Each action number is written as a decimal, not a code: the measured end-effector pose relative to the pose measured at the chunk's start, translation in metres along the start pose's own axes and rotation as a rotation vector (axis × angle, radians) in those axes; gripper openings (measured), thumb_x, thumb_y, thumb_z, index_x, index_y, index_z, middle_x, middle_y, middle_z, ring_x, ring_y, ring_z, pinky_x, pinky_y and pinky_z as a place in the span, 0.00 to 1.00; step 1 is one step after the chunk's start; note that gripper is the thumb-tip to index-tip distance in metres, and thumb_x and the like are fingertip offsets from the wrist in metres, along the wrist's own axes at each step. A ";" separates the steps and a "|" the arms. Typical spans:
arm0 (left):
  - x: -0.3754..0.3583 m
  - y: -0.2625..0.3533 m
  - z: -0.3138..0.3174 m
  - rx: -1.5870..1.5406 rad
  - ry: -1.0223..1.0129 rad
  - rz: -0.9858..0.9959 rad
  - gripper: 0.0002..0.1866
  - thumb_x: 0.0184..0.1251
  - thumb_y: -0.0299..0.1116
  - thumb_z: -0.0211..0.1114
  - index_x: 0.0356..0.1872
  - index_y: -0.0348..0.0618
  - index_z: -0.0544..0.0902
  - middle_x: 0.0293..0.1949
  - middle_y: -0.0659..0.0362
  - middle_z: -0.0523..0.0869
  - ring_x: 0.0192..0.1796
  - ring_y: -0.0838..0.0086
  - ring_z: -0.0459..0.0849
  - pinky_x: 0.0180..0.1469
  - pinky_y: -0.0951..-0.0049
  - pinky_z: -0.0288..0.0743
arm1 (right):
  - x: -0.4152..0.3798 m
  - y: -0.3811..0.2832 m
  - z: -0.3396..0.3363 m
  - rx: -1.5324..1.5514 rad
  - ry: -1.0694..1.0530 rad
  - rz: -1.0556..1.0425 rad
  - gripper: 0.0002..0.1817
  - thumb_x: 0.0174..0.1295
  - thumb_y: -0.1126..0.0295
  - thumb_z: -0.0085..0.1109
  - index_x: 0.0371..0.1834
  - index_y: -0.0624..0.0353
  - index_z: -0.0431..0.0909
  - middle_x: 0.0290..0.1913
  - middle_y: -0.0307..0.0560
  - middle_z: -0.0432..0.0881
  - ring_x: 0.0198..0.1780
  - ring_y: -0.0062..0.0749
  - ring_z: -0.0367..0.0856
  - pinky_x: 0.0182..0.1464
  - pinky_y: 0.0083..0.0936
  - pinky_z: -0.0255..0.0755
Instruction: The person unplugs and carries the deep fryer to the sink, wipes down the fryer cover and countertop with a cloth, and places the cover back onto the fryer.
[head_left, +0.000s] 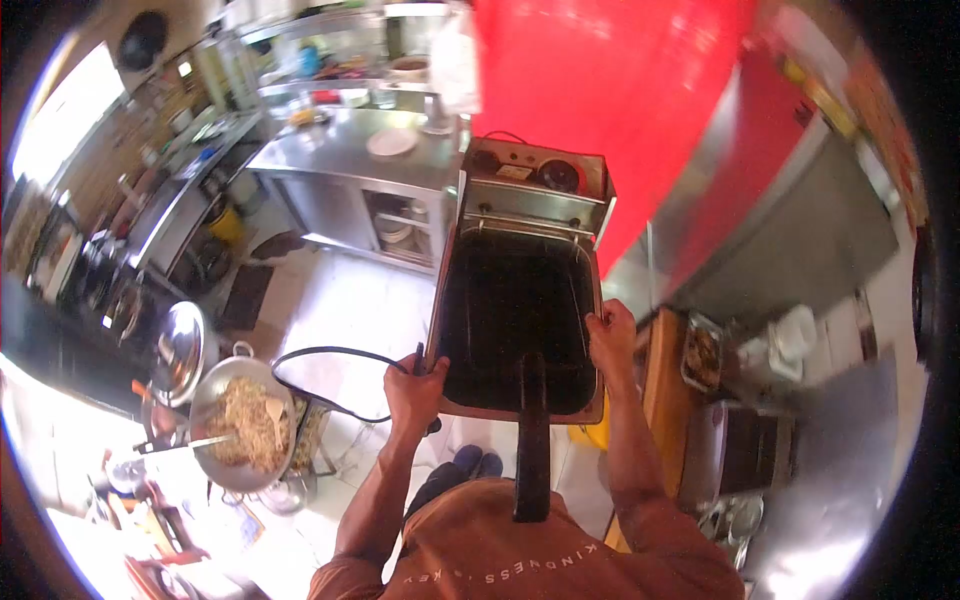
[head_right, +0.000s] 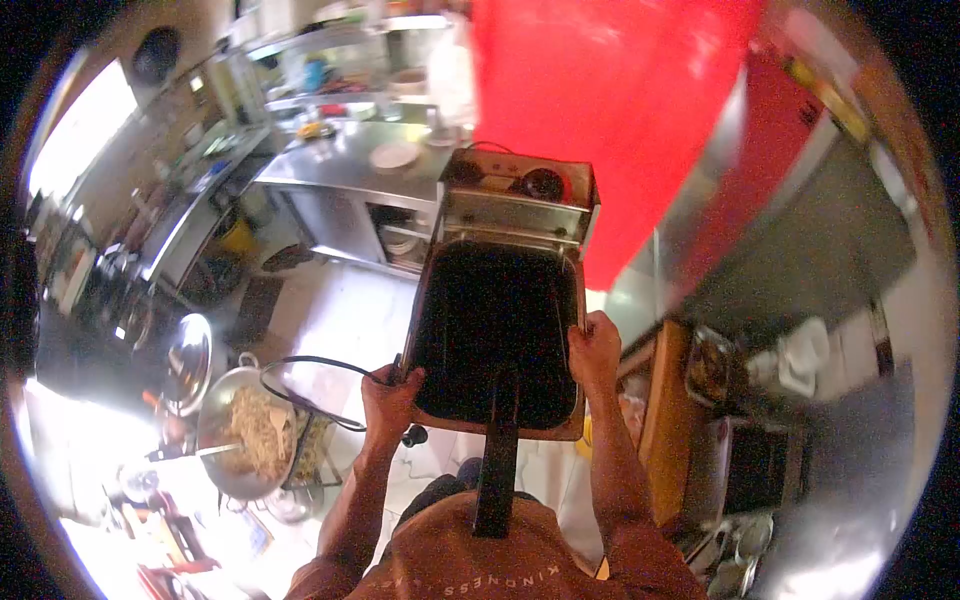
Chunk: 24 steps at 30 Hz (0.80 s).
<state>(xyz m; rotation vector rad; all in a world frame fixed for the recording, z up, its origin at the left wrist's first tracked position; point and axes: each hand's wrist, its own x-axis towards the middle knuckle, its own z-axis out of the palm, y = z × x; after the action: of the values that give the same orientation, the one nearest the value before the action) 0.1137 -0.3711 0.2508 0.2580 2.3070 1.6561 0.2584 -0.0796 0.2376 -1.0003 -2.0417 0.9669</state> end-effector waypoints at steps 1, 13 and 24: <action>0.001 -0.004 -0.003 0.005 0.048 -0.012 0.15 0.61 0.37 0.76 0.28 0.33 0.87 0.17 0.60 0.81 0.21 0.78 0.74 0.25 0.66 0.69 | 0.010 0.002 0.013 -0.005 -0.027 -0.034 0.07 0.57 0.74 0.64 0.32 0.66 0.77 0.26 0.53 0.78 0.30 0.42 0.79 0.38 0.40 0.73; 0.071 -0.047 -0.105 0.048 0.493 -0.147 0.17 0.58 0.41 0.76 0.26 0.34 0.86 0.18 0.50 0.84 0.21 0.62 0.83 0.29 0.58 0.74 | 0.080 -0.094 0.223 0.095 -0.360 -0.283 0.08 0.54 0.75 0.66 0.30 0.66 0.76 0.27 0.55 0.78 0.30 0.45 0.79 0.37 0.40 0.71; 0.219 -0.056 -0.232 0.026 0.715 -0.197 0.17 0.58 0.42 0.75 0.26 0.35 0.85 0.18 0.49 0.83 0.23 0.59 0.84 0.31 0.57 0.74 | 0.141 -0.236 0.448 0.143 -0.535 -0.412 0.09 0.53 0.73 0.67 0.33 0.67 0.79 0.30 0.56 0.81 0.35 0.49 0.82 0.42 0.41 0.74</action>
<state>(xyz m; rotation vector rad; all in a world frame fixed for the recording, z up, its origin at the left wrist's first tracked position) -0.1693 -0.5288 0.2387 -0.6415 2.7118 1.8110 -0.2508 -0.2098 0.2369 -0.2292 -2.4286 1.2146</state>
